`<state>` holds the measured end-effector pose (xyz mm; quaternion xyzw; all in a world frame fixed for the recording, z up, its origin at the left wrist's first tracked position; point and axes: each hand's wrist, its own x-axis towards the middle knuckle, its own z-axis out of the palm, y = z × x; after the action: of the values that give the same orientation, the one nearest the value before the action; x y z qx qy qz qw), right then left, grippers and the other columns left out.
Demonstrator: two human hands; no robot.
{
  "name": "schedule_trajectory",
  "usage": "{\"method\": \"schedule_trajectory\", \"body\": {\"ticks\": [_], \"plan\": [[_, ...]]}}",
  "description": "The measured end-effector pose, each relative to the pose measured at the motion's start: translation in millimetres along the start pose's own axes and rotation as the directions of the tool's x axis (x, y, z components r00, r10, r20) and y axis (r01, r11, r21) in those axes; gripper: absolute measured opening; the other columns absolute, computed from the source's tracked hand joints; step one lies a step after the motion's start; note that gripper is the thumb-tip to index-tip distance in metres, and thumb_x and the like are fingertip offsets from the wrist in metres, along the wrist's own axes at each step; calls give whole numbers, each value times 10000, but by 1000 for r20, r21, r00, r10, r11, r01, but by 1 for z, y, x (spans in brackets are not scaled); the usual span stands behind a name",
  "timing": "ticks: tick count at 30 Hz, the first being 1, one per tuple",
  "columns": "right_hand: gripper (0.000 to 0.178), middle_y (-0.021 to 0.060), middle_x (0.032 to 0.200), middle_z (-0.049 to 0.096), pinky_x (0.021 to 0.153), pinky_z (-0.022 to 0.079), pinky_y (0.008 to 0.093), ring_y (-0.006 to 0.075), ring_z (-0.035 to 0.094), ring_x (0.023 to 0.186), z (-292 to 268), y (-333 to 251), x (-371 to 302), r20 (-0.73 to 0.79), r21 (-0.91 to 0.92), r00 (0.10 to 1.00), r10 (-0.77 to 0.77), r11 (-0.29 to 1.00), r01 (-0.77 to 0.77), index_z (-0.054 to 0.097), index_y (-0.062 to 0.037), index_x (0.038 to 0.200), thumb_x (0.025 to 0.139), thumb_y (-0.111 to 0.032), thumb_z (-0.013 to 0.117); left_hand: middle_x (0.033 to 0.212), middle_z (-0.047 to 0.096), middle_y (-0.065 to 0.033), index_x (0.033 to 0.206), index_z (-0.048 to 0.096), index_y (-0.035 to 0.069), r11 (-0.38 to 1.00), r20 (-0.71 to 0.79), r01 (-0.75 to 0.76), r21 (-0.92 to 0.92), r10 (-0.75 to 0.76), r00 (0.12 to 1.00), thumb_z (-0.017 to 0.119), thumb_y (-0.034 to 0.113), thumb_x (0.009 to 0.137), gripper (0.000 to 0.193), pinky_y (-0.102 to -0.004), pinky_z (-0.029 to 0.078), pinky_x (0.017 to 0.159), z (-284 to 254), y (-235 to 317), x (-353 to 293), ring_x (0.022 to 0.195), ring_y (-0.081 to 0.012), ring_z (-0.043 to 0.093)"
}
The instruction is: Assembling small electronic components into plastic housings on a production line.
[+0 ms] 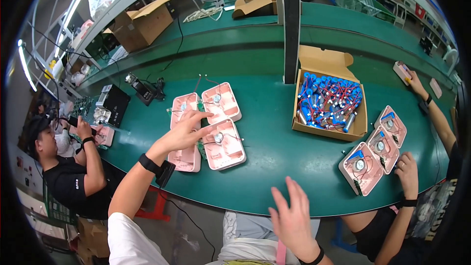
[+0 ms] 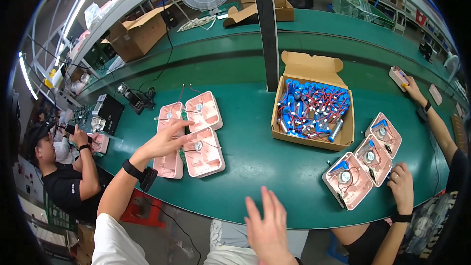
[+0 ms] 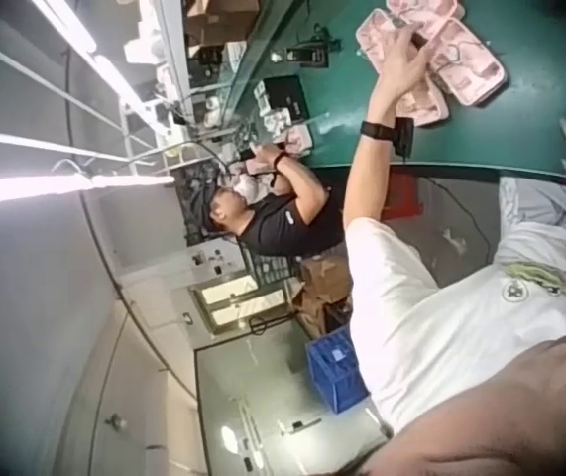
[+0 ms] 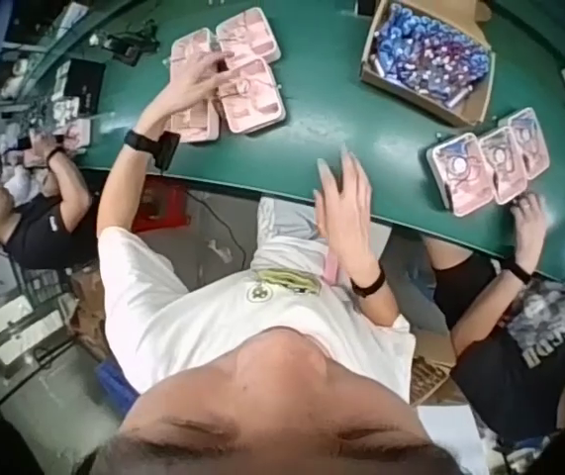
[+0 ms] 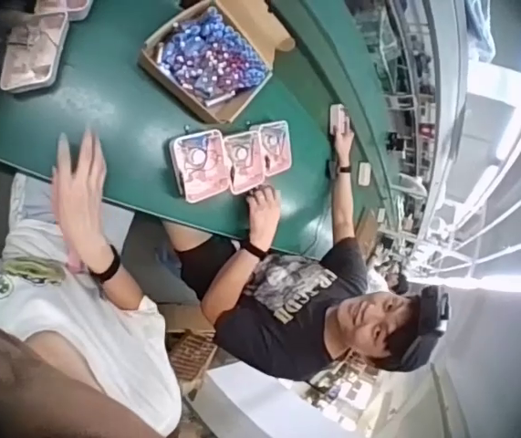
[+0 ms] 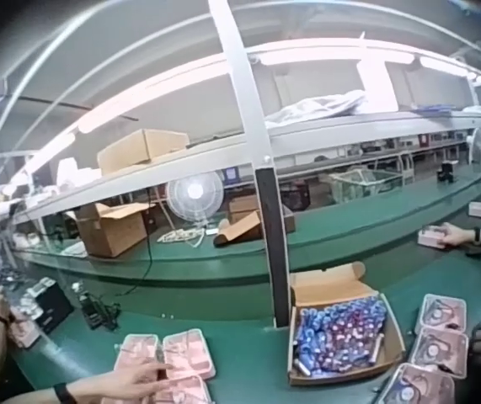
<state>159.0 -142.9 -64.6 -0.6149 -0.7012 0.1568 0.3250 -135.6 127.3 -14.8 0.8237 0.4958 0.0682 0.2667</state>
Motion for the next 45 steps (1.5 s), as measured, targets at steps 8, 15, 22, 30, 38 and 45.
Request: {"method": "schedule_trajectory", "body": {"ticks": [8, 15, 22, 30, 38, 45], "plan": [[587, 256, 1460, 533, 1094, 441, 626, 448, 508, 1375, -5, -49, 74, 434, -192, 833, -344, 868, 459, 539, -34, 1469, 912, -144, 687, 1476, 562, -183, 1476, 587, 64, 949, 46, -90, 302, 80, 996, 677, 158, 926, 564, -484, 454, 1150, -32, -60, -38, 1406, -388, 496], [727, 257, 1505, 504, 1097, 384, 748, 488, 429, 1449, 87, -33, 211, 287, -182, 903, -319, 907, 379, 528, -67, 1508, 881, -321, 794, 1381, 657, -194, 1423, 646, 45, 999, -2, -27, 30, 27, 1000, 687, 56, 917, 508, -415, 499, 1112, -15, -47, -26, 1329, -360, 600], [918, 270, 1617, 388, 1127, 280, 834, 569, 259, 1537, 84, -25, 193, 374, -244, 899, -228, 911, 333, 496, -81, 1554, 806, -478, 851, 1225, 721, -192, 1352, 682, -7, 1000, -31, 3, 14, -2, 1000, 705, 36, 934, 421, -409, 560, 988, -4, -22, -21, 1141, -355, 698], [788, 268, 1605, 394, 1129, 281, 827, 549, 276, 1532, 55, 7, 136, 251, -283, 960, -124, 939, 195, 497, -80, 1552, 889, -398, 781, 1130, 738, -205, 1313, 699, -17, 983, -48, -180, -40, 178, 983, 715, 50, 933, 386, -426, 578, 891, 24, 36, 2, 1041, -324, 736], [736, 270, 1596, 399, 1117, 350, 738, 508, 314, 1522, 27, 32, 100, 84, -334, 985, -151, 927, 171, 494, -92, 1548, 910, -339, 767, 1259, 702, -223, 1273, 701, -25, 982, 17, -172, 84, 171, 985, 702, 58, 940, 343, -444, 563, 931, 46, 58, 26, 1115, -377, 702], [745, 277, 1594, 398, 1079, 402, 635, 482, 352, 1499, -7, 25, 54, 35, -351, 999, -26, 936, 37, 500, -86, 1534, 895, -326, 799, 1210, 636, -175, 1171, 701, 14, 907, -238, -355, 227, 405, 883, 802, 124, 888, 320, -479, 502, 1019, 41, 99, -30, 1188, -392, 587]]}}
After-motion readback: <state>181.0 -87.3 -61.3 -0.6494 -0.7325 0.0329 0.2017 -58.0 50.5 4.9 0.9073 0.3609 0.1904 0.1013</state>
